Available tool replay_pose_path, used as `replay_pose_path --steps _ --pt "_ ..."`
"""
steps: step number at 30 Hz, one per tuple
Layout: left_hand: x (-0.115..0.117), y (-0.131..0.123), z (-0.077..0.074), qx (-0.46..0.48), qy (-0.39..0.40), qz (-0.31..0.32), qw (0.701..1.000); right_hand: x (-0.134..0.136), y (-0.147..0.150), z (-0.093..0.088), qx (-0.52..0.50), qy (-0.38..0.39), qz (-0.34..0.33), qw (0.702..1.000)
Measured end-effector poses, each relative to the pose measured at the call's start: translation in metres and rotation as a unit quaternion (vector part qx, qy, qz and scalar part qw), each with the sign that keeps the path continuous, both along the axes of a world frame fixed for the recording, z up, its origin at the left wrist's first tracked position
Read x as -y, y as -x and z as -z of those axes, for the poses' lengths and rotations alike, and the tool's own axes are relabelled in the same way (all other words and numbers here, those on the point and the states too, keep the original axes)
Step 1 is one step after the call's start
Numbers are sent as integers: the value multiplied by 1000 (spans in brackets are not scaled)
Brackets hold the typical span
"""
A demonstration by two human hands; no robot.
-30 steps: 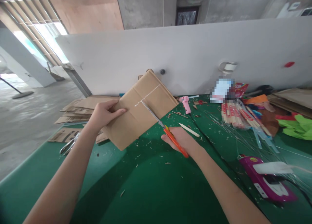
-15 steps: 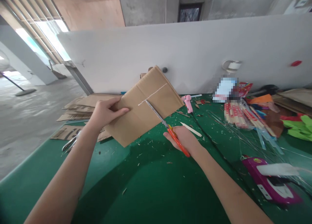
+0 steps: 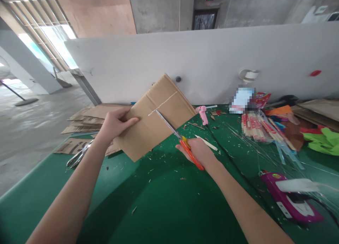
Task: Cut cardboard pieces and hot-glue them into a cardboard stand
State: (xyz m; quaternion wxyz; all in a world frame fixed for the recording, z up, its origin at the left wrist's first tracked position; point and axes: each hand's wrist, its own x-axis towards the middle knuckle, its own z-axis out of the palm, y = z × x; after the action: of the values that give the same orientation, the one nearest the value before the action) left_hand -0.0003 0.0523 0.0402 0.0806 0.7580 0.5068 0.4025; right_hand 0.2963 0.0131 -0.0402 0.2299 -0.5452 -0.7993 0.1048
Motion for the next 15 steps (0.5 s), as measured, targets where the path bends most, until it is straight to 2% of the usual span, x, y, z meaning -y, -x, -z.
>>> replay_pose_path --steps 6,11,15 --pt "-5 3 5 47 11 16 999 1 -1 1 -20 12 0 1000" --pt "-14 6 18 72 -2 -16 997 2 -2 1 5 38 -46 998" --pt "-20 3 27 102 3 -16 995 0 -5 2 4 46 -46 998"
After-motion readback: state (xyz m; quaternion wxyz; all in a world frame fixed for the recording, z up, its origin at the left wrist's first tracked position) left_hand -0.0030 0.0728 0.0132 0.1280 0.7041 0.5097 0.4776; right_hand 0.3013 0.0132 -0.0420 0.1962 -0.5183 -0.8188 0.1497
